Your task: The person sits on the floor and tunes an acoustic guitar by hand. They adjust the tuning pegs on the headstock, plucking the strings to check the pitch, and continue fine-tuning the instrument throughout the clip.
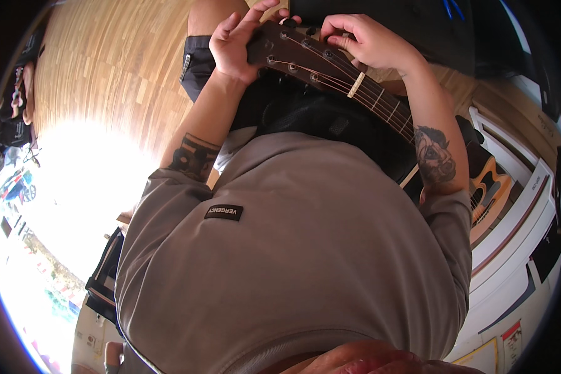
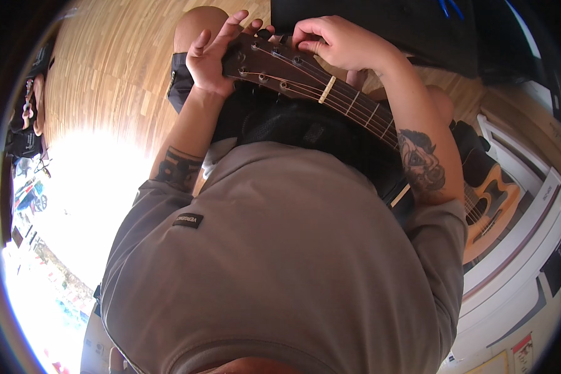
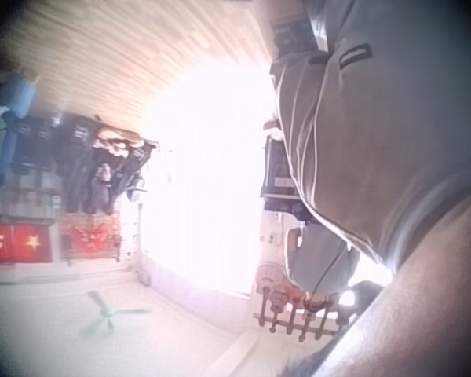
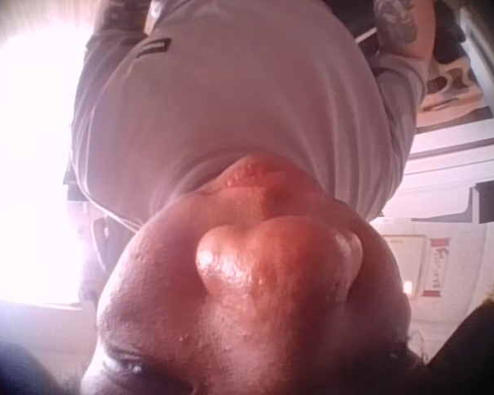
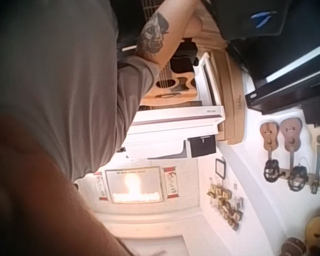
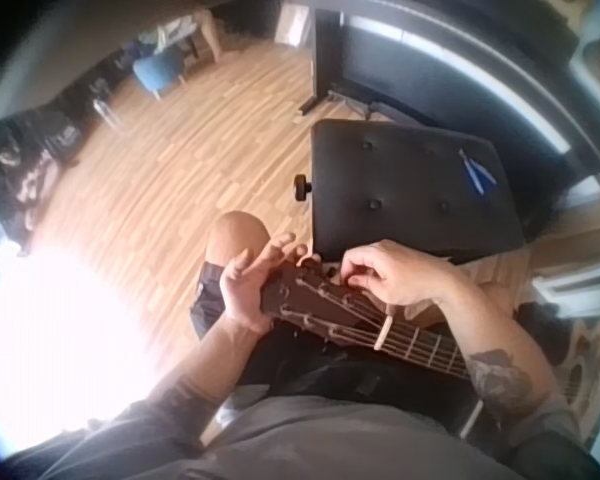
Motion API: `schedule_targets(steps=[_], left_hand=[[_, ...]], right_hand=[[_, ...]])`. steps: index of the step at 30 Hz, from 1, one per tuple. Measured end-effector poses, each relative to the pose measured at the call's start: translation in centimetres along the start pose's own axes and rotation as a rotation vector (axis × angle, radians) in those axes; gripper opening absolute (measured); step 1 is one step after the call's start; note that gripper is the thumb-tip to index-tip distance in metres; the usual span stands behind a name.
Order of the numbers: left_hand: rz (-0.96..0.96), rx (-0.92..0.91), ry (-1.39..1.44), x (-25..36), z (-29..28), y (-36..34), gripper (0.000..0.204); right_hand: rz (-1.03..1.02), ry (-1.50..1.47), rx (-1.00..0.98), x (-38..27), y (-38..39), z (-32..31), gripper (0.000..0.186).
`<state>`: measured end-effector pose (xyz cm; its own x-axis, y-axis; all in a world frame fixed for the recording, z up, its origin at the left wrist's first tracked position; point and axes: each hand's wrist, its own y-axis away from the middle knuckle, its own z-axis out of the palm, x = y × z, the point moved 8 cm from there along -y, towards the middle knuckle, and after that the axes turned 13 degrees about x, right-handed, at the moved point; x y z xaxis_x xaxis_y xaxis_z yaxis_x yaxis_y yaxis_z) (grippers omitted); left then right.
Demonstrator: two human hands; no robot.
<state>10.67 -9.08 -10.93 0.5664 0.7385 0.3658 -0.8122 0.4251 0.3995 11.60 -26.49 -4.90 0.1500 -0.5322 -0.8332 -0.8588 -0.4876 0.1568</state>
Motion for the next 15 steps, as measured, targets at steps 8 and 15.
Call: schedule_targets(steps=[8,15], left_hand=[[0.000,0.004,0.046,0.0,0.6,0.2,0.068],[-0.017,-0.052,0.081,-0.1,0.7,0.1,0.068]], right_hand=[[0.137,0.046,0.040,-1.6,-0.3,-0.8,0.040],[0.418,0.128,-0.046,-1.0,-0.3,-0.5,0.042]])
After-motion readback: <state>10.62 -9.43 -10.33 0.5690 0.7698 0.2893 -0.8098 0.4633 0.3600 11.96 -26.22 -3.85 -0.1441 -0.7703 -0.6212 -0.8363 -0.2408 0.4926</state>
